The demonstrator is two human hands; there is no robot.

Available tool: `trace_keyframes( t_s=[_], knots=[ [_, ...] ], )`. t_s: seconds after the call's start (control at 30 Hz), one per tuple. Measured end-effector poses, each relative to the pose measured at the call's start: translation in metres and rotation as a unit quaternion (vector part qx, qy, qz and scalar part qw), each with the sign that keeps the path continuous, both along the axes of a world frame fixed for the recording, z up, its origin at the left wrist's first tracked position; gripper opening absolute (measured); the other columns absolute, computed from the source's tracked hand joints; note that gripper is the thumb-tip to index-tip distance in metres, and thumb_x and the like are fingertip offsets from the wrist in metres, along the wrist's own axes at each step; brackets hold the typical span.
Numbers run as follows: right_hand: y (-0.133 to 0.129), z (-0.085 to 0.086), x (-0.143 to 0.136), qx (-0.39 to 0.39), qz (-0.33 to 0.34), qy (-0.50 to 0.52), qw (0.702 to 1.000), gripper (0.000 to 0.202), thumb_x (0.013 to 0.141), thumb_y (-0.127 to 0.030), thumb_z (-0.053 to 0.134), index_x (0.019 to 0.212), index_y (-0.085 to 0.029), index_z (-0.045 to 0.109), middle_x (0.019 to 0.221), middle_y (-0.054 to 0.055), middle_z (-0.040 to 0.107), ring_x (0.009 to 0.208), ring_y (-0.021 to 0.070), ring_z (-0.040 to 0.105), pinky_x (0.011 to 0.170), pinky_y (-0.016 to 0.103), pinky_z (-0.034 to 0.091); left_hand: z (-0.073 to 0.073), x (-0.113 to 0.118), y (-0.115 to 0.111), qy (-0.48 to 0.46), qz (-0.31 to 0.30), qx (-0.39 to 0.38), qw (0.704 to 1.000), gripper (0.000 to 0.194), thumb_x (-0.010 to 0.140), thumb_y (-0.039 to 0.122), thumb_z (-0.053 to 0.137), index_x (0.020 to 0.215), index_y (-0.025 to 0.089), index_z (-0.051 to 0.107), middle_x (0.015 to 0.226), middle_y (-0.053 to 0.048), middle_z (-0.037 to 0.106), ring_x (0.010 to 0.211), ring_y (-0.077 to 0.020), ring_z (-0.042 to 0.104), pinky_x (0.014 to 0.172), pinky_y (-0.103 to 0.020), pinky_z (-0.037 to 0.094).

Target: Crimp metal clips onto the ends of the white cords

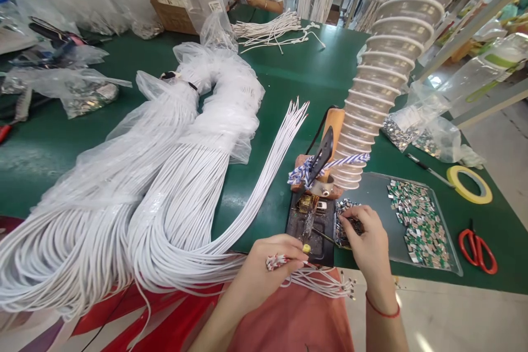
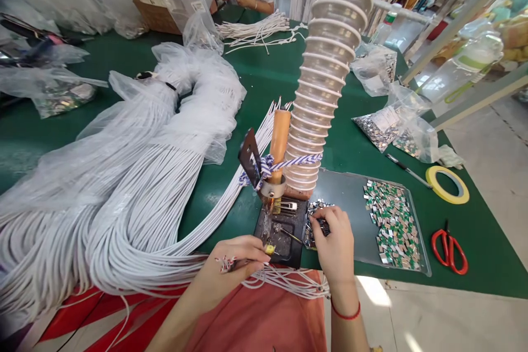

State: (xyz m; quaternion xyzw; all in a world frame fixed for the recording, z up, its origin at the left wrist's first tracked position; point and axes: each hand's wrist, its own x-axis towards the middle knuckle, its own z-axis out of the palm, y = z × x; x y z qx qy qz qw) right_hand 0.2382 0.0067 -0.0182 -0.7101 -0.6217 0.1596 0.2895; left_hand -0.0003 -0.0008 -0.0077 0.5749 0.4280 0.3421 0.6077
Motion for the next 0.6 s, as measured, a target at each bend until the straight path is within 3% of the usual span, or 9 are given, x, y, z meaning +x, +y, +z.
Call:
trace_keyframes(
  t_s=[0.17,0.43,0.6],
  knots=[
    [0.0001,-0.0016,0.0009,0.017,-0.004,-0.008,1.000,0.011,0.091,-0.032,0.059,0.087,-0.024,0.064,0.092,0.007,0.068,0.091,0.0274,0.058,0.077,0.037,0.043,0.0051,0.0020,-0.0002,-0.004,-0.010,-0.003,1.000,0.009,0.080,0.015,0.074,0.075,0.015,0.082,0.084,-0.010,0.077,0.078,-0.0193,0.070,0.075,-0.027,0.054],
    [0.0024,-0.0011,0.0010,0.028,0.006,-0.011,1.000,0.013,0.090,-0.027,0.057,0.079,-0.024,0.062,0.087,0.005,0.070,0.085,0.0251,0.058,0.074,0.036,0.043,0.0042,0.0019,-0.0033,0.007,0.004,0.005,1.000,0.013,0.084,0.016,0.069,0.074,0.016,0.078,0.082,-0.007,0.073,0.079,-0.0183,0.067,0.076,-0.026,0.051],
    [0.0021,-0.0025,0.0005,0.033,-0.007,-0.002,0.999,0.010,0.090,-0.029,0.058,0.087,-0.023,0.065,0.088,0.006,0.070,0.087,0.0264,0.059,0.074,0.037,0.045,0.0025,0.0023,-0.0031,0.003,0.007,0.003,1.000,0.016,0.087,0.019,0.067,0.073,0.016,0.076,0.082,-0.006,0.072,0.080,-0.0187,0.067,0.077,-0.027,0.050]
  ],
)
